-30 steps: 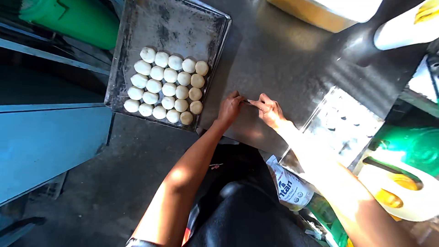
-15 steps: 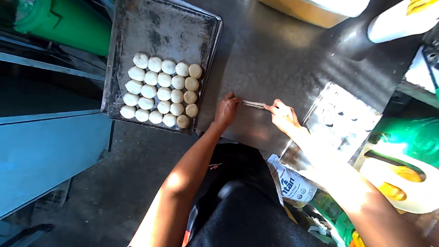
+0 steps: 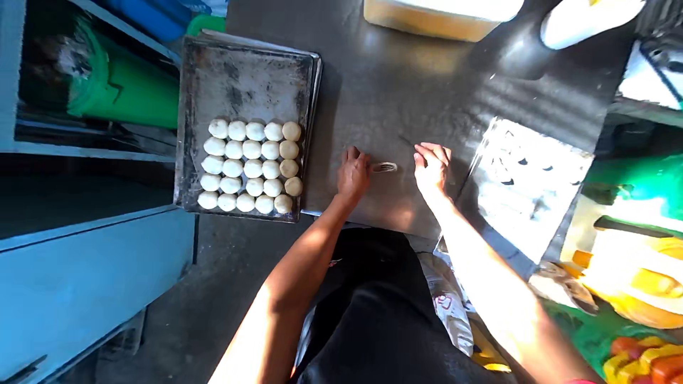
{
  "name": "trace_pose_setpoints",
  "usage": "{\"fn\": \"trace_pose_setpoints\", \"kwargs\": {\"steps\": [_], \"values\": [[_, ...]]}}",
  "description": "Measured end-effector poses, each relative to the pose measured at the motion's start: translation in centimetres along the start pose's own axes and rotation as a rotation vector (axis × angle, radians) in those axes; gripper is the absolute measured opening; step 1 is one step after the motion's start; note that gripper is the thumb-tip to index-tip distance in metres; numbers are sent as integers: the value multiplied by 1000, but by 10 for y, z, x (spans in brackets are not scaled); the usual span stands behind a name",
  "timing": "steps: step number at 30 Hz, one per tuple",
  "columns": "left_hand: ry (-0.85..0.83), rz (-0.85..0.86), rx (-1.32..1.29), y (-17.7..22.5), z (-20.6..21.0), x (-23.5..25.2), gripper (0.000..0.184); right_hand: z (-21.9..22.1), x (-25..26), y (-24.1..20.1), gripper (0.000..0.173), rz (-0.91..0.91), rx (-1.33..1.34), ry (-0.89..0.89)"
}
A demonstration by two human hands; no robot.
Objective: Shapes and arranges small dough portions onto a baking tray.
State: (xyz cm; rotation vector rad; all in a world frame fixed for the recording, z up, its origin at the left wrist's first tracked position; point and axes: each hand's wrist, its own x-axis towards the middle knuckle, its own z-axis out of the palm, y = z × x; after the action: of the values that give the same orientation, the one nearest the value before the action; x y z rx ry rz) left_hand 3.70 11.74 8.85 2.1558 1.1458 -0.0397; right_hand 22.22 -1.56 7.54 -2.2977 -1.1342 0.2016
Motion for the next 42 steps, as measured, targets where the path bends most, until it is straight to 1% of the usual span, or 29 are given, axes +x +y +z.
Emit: {"fn": "trace_pose_setpoints", "kwargs": {"steps": [2, 3, 5, 6, 8, 11, 12, 13, 15, 16, 17, 18, 19, 20, 21, 23, 24, 25, 26, 28, 29, 31, 33, 35, 37, 38, 39, 41, 42], "values": [[5, 56, -122, 9, -8, -12, 14, -4, -21, -15, 29, 38, 72, -25], [-3, 90, -207, 14, -10, -19, 15, -3, -31, -23, 28, 94, 140, -62], [-56, 162, -341, 30, -11, -29, 18, 2, -48, -30, 30, 267, 357, -187], [-78, 208, -386, 41, -7, -32, 17, 4, -56, -30, 28, 324, 475, -186], [-89, 308, -413, 64, 5, -34, 16, 4, -69, -19, 25, 369, 695, -128], [-98, 365, -411, 99, 16, -39, 14, -21, -86, 1, 22, 399, 786, -11], [-118, 381, -422, 109, 20, -40, 13, -36, -93, 5, 18, 474, 829, 26], [-159, 390, -433, 121, 25, -41, 14, -54, -99, 8, 19, 599, 904, 49], [-271, 375, -425, 145, 37, -42, 14, -86, -111, 21, 23, 833, 1149, 126], [-319, 368, -411, 157, 45, -42, 15, -96, -115, 31, 23, 902, 1277, 194], [-363, 364, -399, 167, 54, -40, 15, -107, -117, 39, 24, 928, 1378, 249], [-399, 368, -386, 176, 65, -36, 16, -118, -118, 47, 25, 907, 1430, 290], [-427, 374, -386, 184, 77, -32, 18, -127, -122, 56, 26, 828, 1415, 280], [-462, 367, -408, 191, 88, -27, 20, -134, -125, 69, 28, 767, 1321, 246], [-507, 344, -434, 199, 96, -23, 21, -139, -126, 84, 32, 733, 1166, 218], [-613, 273, -467, 220, 102, -16, 23, -145, -120, 115, 45, 700, 771, 177], [-647, 254, -456, 228, 103, -12, 23, -149, -116, 129, 44, 676, 599, 138], [-657, 266, -437, 234, 106, -8, 22, -153, -112, 142, 37, 643, 489, 111], [-654, 298, -405, 239, 109, -2, 22, -156, -109, 155, 37, 621, 430, 87], [-601, 373, -301, 247, 122, 17, 21, -162, -101, 171, 26, 628, 401, 64], [-562, 393, -241, 250, 135, 32, 21, -163, -99, 176, 22, 638, 402, 62], [-492, 423, -158, 255, 152, 51, 18, -161, -97, 185, 20, 629, 419, 46], [-465, 443, -125, 259, 160, 60, 15, -154, -95, 194, 17, 626, 411, 28], [-422, 500, -75, 256, 169, 62, 11, -146, -93, 200, 15, 635, 301, 25], [-328, 626, 28, 240, 179, 57, 10, -138, -93, 205, 15, 608, 157, 63], [-269, 689, 56, 232, 179, 49, 8, -135, -95, 208, 16, 599, 112, 74], [-234, 711, 49, 231, 174, 41, 8, -134, -96, 211, 17, 590, 82, 76], [-212, 679, 7, 233, 156, 30, 10, -137, -97, 209, 22, 568, 37, 48], [-201, 646, 4, 228, 141, 29, 15, -140, -96, 203, 25, 550, 42, 26]]}}
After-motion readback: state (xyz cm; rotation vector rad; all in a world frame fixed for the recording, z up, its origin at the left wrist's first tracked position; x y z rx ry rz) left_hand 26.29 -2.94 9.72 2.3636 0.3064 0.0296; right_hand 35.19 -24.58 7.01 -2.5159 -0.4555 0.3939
